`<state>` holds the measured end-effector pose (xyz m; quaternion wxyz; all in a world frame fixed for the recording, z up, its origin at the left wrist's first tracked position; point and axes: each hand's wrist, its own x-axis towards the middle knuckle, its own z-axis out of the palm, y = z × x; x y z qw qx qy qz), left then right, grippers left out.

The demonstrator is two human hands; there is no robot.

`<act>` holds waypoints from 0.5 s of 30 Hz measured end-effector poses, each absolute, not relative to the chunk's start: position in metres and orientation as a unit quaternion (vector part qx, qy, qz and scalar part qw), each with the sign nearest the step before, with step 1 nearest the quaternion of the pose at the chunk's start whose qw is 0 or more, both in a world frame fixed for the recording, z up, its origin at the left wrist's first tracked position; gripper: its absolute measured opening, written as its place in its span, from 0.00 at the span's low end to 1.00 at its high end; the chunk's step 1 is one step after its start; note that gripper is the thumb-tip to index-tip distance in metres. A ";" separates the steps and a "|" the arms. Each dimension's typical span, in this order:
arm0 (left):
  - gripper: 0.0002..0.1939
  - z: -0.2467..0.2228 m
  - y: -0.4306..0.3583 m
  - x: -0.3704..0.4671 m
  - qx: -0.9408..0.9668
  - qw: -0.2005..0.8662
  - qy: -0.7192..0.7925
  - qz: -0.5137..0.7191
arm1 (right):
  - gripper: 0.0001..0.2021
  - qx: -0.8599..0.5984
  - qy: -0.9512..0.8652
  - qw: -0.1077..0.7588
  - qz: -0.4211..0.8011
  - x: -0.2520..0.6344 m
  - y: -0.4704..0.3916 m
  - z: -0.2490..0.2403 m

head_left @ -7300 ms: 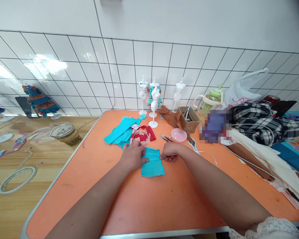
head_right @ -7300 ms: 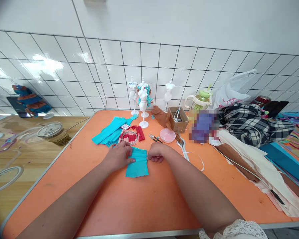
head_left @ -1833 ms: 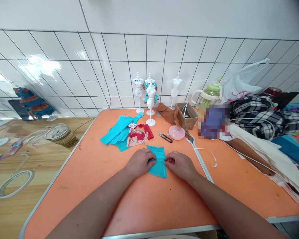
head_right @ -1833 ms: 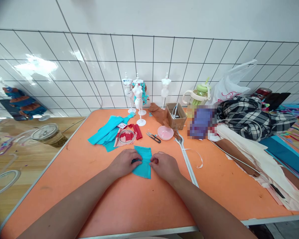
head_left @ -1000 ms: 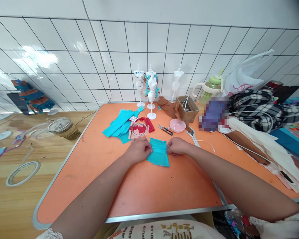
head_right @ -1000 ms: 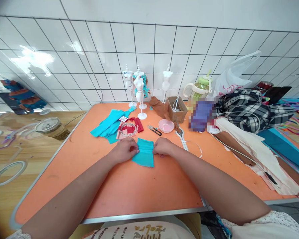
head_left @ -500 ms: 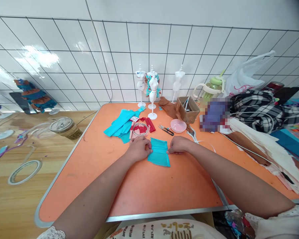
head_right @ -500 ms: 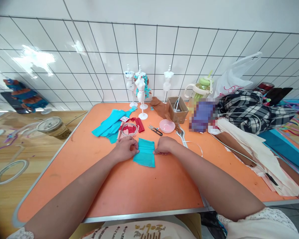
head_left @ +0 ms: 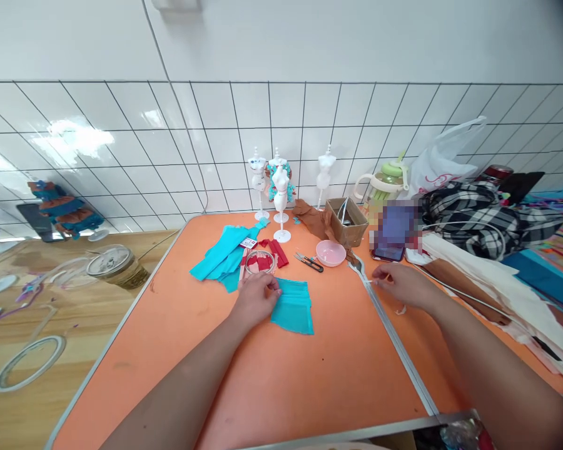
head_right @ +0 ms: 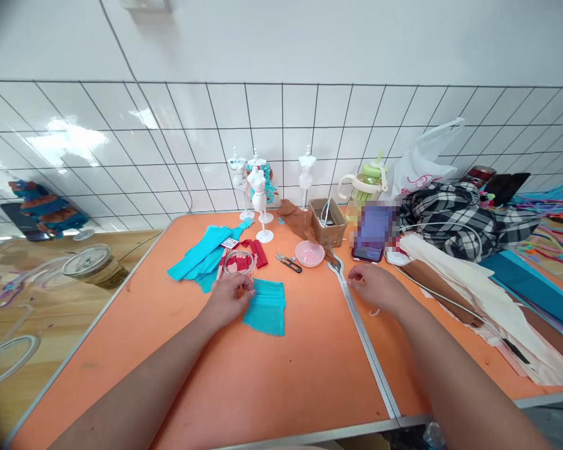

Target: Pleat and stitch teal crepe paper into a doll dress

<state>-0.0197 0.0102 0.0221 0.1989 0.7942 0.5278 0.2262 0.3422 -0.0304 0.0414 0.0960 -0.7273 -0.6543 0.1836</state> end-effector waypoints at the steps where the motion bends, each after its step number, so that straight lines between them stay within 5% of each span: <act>1: 0.06 0.022 0.010 -0.020 0.792 0.196 0.524 0.244 | 0.13 -0.731 -0.646 0.088 0.201 0.347 -0.034 0.040; 8: 0.09 0.022 0.008 -0.020 0.791 0.172 0.501 0.304 | 0.15 -0.717 -0.690 0.085 0.045 0.364 -0.035 0.035; 15: 0.08 0.021 0.003 -0.018 0.798 0.162 0.485 0.318 | 0.34 -0.785 -0.597 0.008 0.162 0.352 -0.004 0.021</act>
